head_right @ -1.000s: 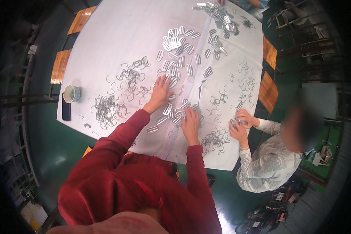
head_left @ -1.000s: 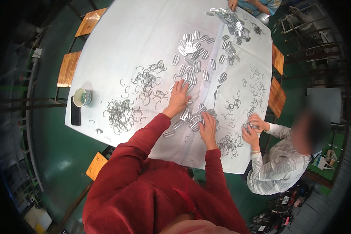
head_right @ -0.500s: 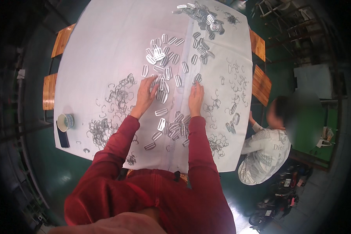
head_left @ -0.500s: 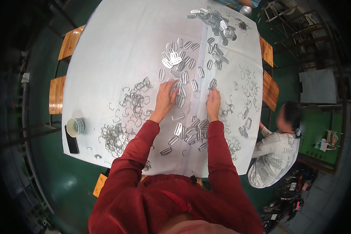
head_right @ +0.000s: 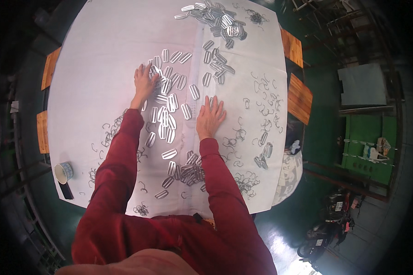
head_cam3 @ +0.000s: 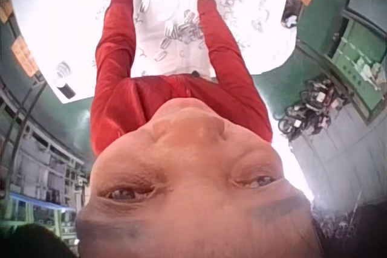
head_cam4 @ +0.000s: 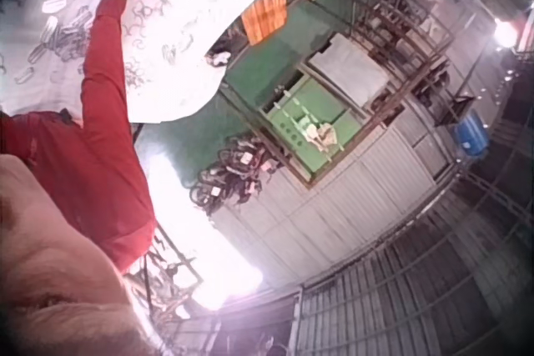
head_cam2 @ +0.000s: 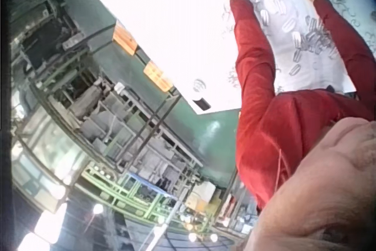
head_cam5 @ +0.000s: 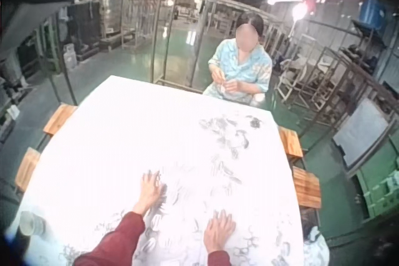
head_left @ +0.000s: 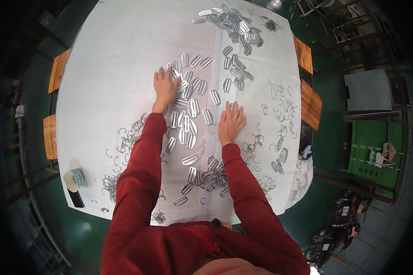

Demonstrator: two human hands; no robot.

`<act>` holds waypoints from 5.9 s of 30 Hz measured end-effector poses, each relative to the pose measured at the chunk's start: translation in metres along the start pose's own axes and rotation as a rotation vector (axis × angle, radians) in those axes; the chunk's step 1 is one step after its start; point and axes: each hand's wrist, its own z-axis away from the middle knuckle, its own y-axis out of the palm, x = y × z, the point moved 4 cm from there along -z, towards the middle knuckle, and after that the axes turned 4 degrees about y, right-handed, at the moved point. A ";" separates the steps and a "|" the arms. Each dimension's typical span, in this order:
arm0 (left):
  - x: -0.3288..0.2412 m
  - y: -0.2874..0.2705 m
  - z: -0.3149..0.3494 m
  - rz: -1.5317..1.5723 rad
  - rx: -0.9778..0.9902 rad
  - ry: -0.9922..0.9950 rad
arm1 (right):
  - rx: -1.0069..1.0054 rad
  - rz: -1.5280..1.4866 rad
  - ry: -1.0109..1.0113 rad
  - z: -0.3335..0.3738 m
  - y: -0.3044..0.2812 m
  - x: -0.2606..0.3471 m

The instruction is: The person assembles small metal components by hand at a table. They repeatedly pick up a metal clip and a wire loop, connect them, and place the assembled unit on the table. Other people are also working at the same table.

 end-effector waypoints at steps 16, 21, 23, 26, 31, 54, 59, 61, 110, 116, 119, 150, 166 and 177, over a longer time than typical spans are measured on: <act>-0.099 -0.047 0.085 0.242 0.019 0.247 | -0.041 0.049 -0.022 -0.003 -0.001 0.001; -0.028 -0.004 -0.019 0.017 -0.063 0.227 | -0.013 0.027 -0.016 -0.004 -0.001 0.007; -0.024 0.016 -0.039 -0.059 0.064 0.160 | -0.008 0.049 -0.019 -0.005 -0.001 0.006; -0.039 0.040 -0.022 -0.187 0.175 0.178 | -0.016 0.078 -0.016 -0.004 0.001 0.005; -0.094 0.029 0.110 0.079 0.197 0.429 | -0.080 0.084 -0.022 -0.003 0.005 0.000; -0.066 -0.188 0.360 0.082 0.604 0.349 | 0.107 -1.536 0.304 0.102 -0.137 -0.016; -0.089 -0.183 0.393 0.065 0.772 0.298 | 0.060 -1.440 0.611 0.259 -0.130 -0.101; -0.082 -0.172 0.416 0.060 0.778 0.356 | 0.194 -1.472 0.764 0.322 -0.122 -0.128; -0.141 -0.117 0.404 0.867 1.096 -0.238 | -0.830 -1.748 0.843 0.569 -0.168 -0.138; -0.188 -0.116 0.472 1.022 1.360 -0.326 | -0.469 -1.629 0.918 0.524 -0.130 -0.105; -0.184 -0.126 0.495 0.946 1.392 -0.330 | -0.317 -1.526 0.887 0.519 -0.133 -0.089; -0.041 -0.327 0.548 1.125 0.952 0.273 | -0.258 -0.625 -0.005 0.358 -0.079 0.062; 0.019 -0.339 0.541 1.054 0.861 0.270 | -0.070 -0.401 0.264 0.389 -0.079 0.038; 0.023 -0.332 0.565 1.123 0.795 0.221 | 0.076 -0.298 0.128 0.448 -0.079 0.038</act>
